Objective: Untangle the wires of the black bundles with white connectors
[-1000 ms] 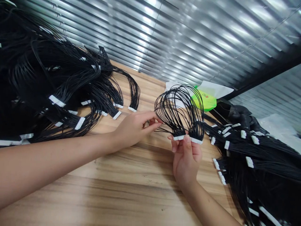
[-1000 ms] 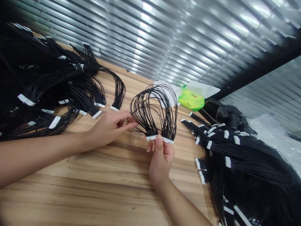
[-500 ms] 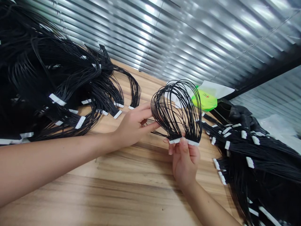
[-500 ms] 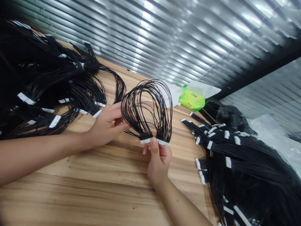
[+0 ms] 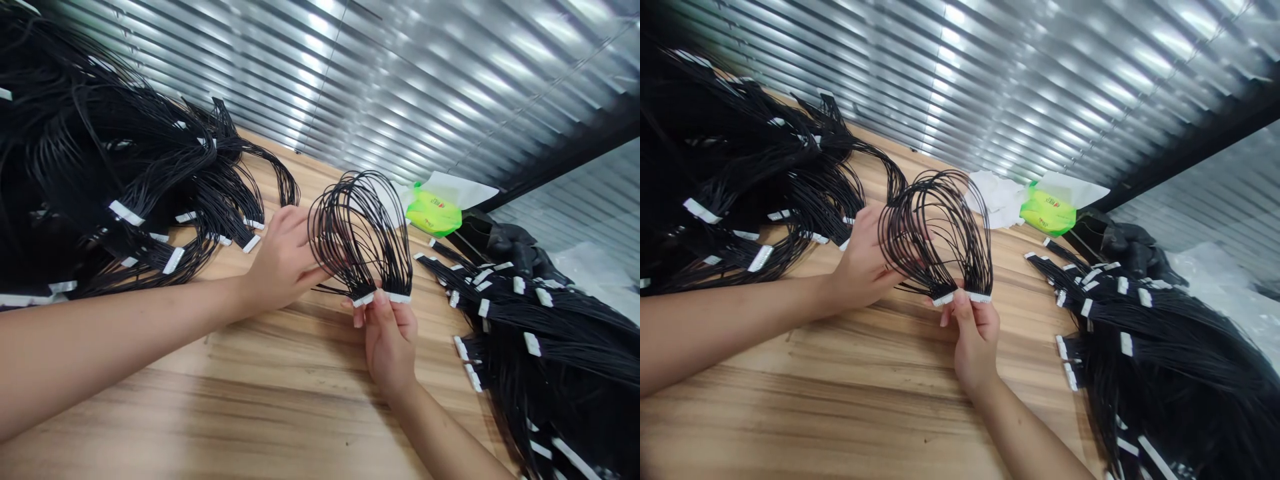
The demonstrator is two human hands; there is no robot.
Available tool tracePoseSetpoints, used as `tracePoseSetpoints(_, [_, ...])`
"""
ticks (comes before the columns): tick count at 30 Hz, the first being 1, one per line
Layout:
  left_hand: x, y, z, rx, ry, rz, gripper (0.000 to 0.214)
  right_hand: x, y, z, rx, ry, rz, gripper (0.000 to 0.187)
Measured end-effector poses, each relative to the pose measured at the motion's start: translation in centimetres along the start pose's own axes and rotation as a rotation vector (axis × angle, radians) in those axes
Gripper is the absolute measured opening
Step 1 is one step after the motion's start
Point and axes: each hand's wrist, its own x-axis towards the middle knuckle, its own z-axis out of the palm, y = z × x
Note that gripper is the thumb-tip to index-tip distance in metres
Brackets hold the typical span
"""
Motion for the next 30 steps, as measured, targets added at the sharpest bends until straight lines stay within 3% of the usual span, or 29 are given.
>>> tracePoseSetpoints(11, [0.67, -0.16, -0.49, -0.14, -0.17, 0.2, 0.035, -0.05, -0.1, -0.07, 0.017, -0.166, 0.095, 0.018])
tracePoseSetpoints(20, [0.41, 0.11, -0.52, -0.188, -0.196, -0.024, 0.028, -0.12, -0.13, 0.02, -0.018, -0.102, 0.064, 0.02])
tracePoseSetpoints(27, [-0.05, 0.06, -0.13, -0.111, -0.183, 0.037, 0.03, -0.18, -0.26, 0.04, -0.048, -0.158, 0.07, 0.022])
tracePoseSetpoints(30, [-0.1, 0.07, 0.0, -0.187, -0.188, -0.019, 0.03, -0.27, -0.25, -0.04, -0.044, -0.167, 0.059, 0.022])
